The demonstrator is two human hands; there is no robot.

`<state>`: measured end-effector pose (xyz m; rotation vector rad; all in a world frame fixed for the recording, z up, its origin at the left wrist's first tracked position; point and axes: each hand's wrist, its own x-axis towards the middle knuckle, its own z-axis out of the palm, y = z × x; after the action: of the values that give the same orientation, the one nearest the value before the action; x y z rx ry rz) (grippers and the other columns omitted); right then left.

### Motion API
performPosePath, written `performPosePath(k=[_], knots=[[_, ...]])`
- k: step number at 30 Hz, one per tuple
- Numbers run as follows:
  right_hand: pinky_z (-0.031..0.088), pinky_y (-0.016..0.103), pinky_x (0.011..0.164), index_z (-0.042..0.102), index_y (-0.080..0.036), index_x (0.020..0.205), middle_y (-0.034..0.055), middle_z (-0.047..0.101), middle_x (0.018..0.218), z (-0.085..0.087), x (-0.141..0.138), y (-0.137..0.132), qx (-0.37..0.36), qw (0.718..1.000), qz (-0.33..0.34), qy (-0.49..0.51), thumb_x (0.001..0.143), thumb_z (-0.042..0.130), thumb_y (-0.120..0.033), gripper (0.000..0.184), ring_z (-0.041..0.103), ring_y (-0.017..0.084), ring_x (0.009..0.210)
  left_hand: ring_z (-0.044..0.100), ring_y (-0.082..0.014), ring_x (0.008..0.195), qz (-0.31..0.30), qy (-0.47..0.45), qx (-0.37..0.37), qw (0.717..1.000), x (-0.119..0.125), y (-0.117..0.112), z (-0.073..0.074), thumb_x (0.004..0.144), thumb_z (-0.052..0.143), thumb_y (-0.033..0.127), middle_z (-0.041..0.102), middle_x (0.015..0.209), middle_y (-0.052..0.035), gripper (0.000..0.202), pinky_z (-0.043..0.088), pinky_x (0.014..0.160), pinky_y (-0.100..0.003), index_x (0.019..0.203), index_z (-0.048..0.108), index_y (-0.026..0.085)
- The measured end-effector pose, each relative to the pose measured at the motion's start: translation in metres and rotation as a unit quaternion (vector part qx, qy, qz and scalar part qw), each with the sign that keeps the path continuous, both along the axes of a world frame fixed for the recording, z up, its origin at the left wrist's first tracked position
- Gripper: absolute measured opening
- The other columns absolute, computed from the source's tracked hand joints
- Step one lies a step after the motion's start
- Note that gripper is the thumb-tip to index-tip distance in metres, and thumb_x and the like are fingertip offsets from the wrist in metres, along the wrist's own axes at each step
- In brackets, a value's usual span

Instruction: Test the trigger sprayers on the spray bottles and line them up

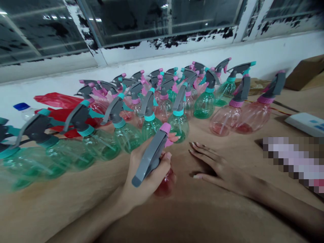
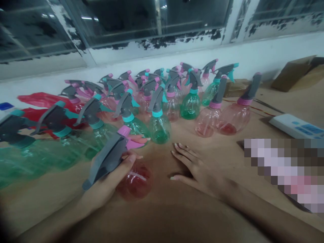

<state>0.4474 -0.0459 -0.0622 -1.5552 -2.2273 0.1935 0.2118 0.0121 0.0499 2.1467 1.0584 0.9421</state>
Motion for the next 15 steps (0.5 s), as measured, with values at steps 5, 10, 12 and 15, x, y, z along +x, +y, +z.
performPosePath(k=[5,10,12,15], knots=[[0.028,0.047,0.110,0.029,-0.023,0.143,0.0068,0.032,0.149,-0.0006,-0.0002,0.0001,0.002,1.000,0.001,0.007,0.085,0.052,-0.051,0.068,0.027,0.025,0.136,0.068,-0.0165,0.065,0.007,0.009,0.001,1.000,-0.0008,0.0017,0.0006,0.078,0.052,0.024,0.071,0.073,-0.0008,0.013,0.056,0.065,-0.028,0.074,0.064,0.024],[0.029,0.045,0.110,0.032,-0.020,0.142,0.0077,0.033,0.148,-0.0006,-0.0011,-0.0004,0.010,1.000,-0.008,-0.002,0.086,0.051,-0.051,0.067,0.028,0.024,0.136,0.067,-0.0174,0.063,0.006,0.010,0.004,1.000,-0.0009,0.0012,0.0004,0.077,0.052,0.024,0.070,0.072,-0.0010,0.013,0.055,0.062,-0.029,0.074,0.064,0.024],[0.029,0.045,0.110,0.032,-0.020,0.142,0.0076,0.034,0.148,-0.0008,-0.0010,-0.0004,0.013,1.000,-0.006,-0.008,0.086,0.051,-0.051,0.067,0.029,0.024,0.136,0.067,-0.0167,0.063,0.002,0.003,0.001,1.000,-0.0007,0.0005,0.0002,0.077,0.052,0.024,0.070,0.072,-0.0003,0.013,0.055,0.063,-0.029,0.074,0.064,0.024],[0.030,0.046,0.109,0.033,-0.019,0.141,0.0083,0.034,0.147,-0.0013,-0.0007,0.0000,0.018,1.000,-0.005,-0.012,0.086,0.050,-0.051,0.066,0.029,0.024,0.135,0.067,-0.0168,0.064,0.004,0.003,-0.005,1.000,-0.0012,-0.0002,0.0006,0.077,0.052,0.024,0.071,0.073,0.0002,0.011,0.055,0.064,-0.029,0.075,0.063,0.024]])
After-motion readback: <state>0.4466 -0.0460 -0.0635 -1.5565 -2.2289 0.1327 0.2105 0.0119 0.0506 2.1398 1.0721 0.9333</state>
